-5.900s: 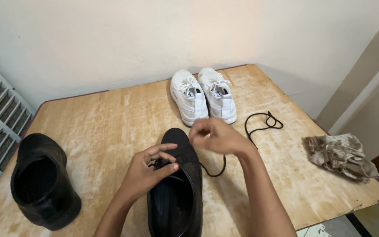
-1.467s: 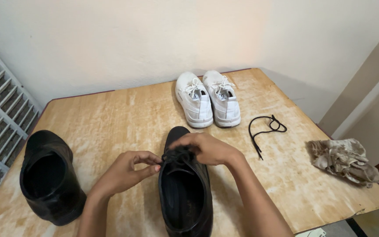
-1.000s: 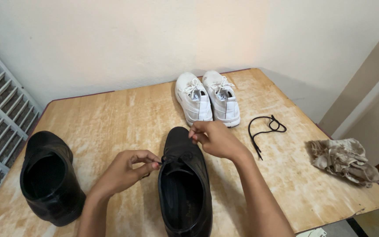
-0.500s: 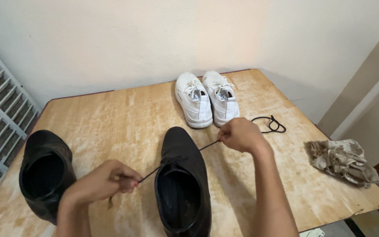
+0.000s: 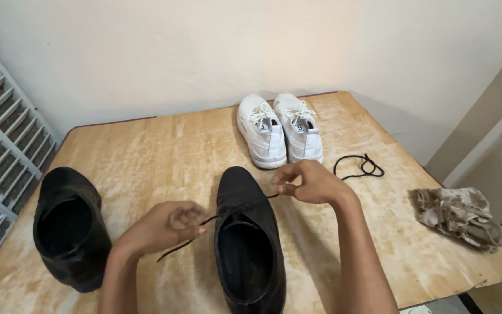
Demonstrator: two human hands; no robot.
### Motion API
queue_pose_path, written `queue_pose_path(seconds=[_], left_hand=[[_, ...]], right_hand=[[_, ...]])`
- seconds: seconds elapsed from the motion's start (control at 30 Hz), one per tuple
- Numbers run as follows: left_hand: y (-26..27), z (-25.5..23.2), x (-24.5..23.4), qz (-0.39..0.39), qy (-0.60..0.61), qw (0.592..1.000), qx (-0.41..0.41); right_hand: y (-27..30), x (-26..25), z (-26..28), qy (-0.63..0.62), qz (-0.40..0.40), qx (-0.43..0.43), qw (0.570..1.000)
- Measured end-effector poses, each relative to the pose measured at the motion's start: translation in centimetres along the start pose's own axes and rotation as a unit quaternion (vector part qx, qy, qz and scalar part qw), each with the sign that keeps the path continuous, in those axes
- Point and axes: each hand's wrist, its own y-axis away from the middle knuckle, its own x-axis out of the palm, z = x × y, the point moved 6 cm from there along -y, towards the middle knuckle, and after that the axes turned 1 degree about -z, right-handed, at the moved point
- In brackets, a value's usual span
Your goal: The person laces a black shoe by threading a black lace through the eyelets and tying a knot. They then repeat the process on a second black shoe. Finally, they place the two black shoes next to a pair of white shoes on the table.
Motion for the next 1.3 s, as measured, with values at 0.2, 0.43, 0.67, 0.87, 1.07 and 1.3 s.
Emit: queue_pose_path(seconds=[0.2,0.43,0.67,0.87,1.07,1.3], left_hand=[[-0.7,-1.7,0.7,0.009,0.052,0.996,0.076],[-0.8,-1.7,1.3,-0.039,0.075,0.989,0.117],[-1.5,-0.5,2.1,-0.117,0.087,0.973,0.180],[-0.1,-0.8,3.1,-0.194,0.102,0.933,0.286],[1.5,-1.9,2.4,-0.230,-0.055,0.909,0.343],[2.4,-2.1,1.3,-0.193,-0.124,0.896,0.379]], right_hand=[[0.5,2.1,4.1,-0.064,0.085,-0.139,0.985],[0.2,3.1,4.8,-0.072,0.091,-0.119,0.986],[0.8,2.6,4.9,-0.013,0.044,-0.169,0.985],[3.2,3.2,7.3,0.092,-0.105,-0.267,0.953],[4.3,2.7,7.6,0.182,-0.147,-0.291,0.928],[4.4,2.0,7.1,0.202,-0.084,-0.258,0.941]])
